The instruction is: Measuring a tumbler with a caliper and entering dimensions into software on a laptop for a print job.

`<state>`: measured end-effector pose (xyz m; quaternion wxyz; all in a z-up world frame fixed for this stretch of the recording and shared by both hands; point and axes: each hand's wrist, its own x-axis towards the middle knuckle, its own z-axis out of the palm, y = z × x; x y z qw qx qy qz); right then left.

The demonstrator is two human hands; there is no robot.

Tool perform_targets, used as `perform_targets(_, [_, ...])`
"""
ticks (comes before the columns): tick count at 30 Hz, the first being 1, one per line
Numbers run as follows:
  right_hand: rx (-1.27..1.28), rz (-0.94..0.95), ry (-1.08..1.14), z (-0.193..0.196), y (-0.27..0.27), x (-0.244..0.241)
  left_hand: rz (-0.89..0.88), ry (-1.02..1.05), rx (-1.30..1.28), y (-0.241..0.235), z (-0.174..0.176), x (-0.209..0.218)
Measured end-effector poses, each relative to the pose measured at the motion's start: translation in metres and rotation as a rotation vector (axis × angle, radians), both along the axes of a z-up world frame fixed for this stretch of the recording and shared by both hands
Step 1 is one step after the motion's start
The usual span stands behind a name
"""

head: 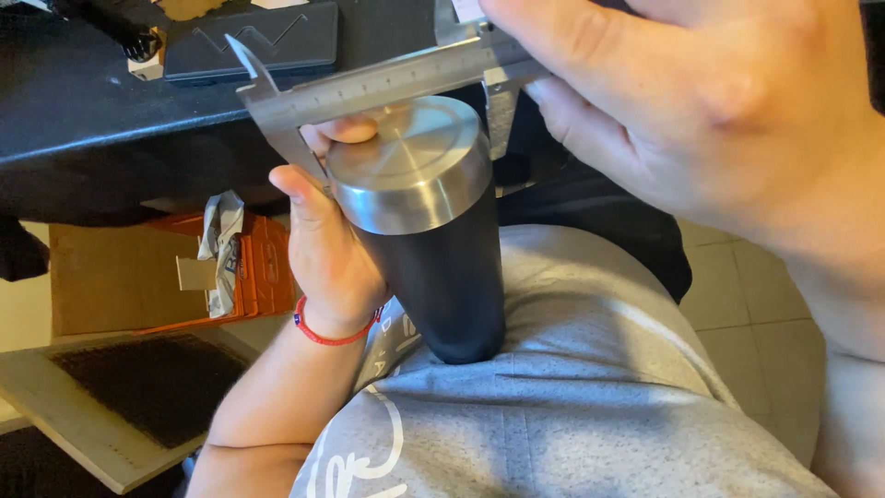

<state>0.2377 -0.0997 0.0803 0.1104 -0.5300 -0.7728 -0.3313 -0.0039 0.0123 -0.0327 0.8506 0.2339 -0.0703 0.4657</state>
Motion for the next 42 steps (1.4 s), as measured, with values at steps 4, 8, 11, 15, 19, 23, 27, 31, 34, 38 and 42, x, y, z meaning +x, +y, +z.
perform_targets(4, [0.049, -0.078, -0.052, -0.004, -0.001, 0.001, 0.046, 0.046, 0.12, -0.002, 0.004, 0.0])
perform_targets(8, [0.081, -0.056, -0.053, -0.007, 0.0, 0.003, 0.119, 0.07, 0.215, -0.009, 0.014, 0.004])
perform_targets(11, [0.075, -0.019, 0.022, -0.007, 0.0, 0.001, 0.268, 0.211, 0.379, -0.011, 0.022, 0.005])
perform_targets(15, [0.075, -0.013, 0.051, -0.006, -0.002, -0.001, 0.171, 0.144, 0.299, -0.012, 0.025, 0.005])
perform_targets(19, [-0.1, 0.049, 0.194, 0.001, -0.003, -0.004, 0.44, 0.333, 0.443, -0.012, 0.016, 0.008])
perform_targets(23, [-0.187, 0.245, 0.374, -0.006, 0.001, -0.009, 0.553, 0.564, 0.531, -0.014, 0.022, 0.007])
perform_targets(27, [-0.203, 0.277, 0.523, -0.025, 0.005, -0.001, 0.34, 0.189, 0.437, -0.012, 0.017, 0.011])
perform_targets(31, [-0.23, 0.173, 0.675, -0.037, 0.005, 0.01, 0.309, 0.212, 0.467, -0.01, 0.019, 0.009])
perform_targets(34, [-0.139, 0.192, 0.551, -0.029, 0.002, -0.001, 0.239, 0.227, 0.468, -0.012, 0.024, 0.001])
perform_targets(38, [-0.112, 0.174, 0.546, -0.026, 0.001, -0.01, 0.184, 0.087, 0.421, -0.009, 0.02, 0.006])
perform_targets(42, [-0.1, 0.183, 0.464, -0.019, 0.001, -0.012, 0.314, 0.277, 0.518, -0.007, 0.029, 0.001])
